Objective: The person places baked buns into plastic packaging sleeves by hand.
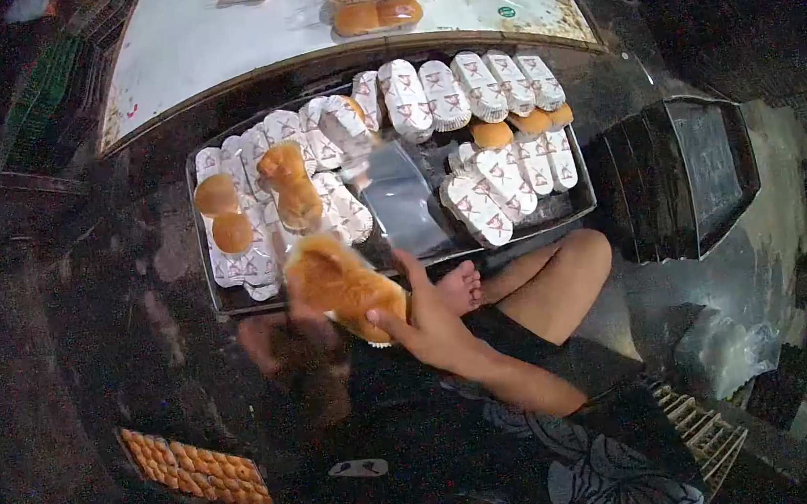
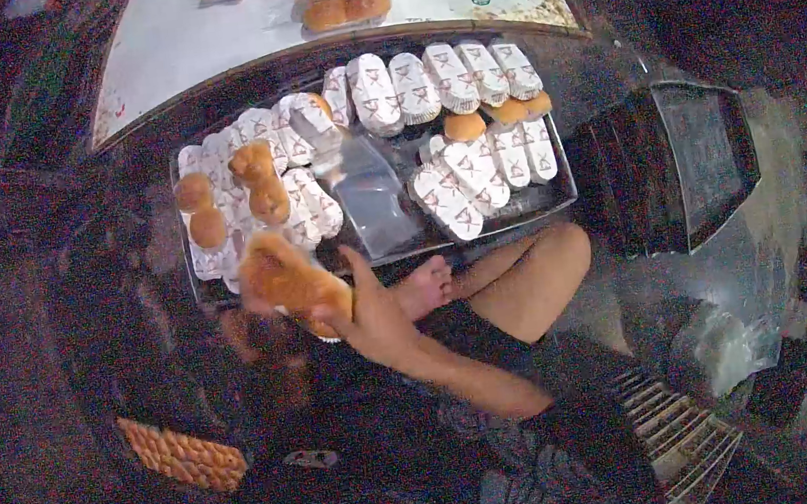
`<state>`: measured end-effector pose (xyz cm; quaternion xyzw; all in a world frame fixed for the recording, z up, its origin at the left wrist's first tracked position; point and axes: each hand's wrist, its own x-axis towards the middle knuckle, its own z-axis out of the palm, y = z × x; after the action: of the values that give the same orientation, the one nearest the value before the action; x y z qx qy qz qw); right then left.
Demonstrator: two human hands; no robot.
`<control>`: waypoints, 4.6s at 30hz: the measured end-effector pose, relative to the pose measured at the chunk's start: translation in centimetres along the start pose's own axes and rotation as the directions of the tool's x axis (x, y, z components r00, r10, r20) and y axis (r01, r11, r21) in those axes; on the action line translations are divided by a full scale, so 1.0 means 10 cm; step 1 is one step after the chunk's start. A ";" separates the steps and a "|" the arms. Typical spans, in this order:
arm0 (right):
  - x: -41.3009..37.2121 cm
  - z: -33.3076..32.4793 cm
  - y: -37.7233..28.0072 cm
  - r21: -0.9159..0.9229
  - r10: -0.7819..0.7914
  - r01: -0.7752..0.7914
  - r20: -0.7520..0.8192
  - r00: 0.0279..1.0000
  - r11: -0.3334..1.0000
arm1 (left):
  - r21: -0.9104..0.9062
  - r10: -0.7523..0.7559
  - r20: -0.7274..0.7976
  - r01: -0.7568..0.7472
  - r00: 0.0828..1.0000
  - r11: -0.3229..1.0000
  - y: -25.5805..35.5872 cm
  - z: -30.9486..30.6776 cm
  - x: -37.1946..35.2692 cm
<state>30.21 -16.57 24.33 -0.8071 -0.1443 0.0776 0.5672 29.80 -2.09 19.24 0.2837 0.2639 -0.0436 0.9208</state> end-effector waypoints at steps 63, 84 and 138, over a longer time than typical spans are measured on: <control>0.53 -0.91 1.19 0.920 0.433 0.084 -0.259 0.863 0.384 | -0.631 0.093 0.116 0.001 0.989 0.776 0.34 0.37 0.45; 0.37 -0.64 0.02 -0.153 0.218 -0.251 -0.201 0.955 0.956 | -0.455 0.352 0.200 -0.232 0.914 0.860 -0.09 0.75 0.28; 0.75 -0.34 0.52 -0.222 -0.090 0.053 -0.160 0.983 0.974 | 0.587 0.153 0.181 -0.231 0.972 0.776 -0.87 0.11 -0.12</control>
<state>39.07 -18.84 20.94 -0.8621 -0.1324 -0.0278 0.4883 27.30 -10.06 16.29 0.5847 0.1488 -0.0484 0.7960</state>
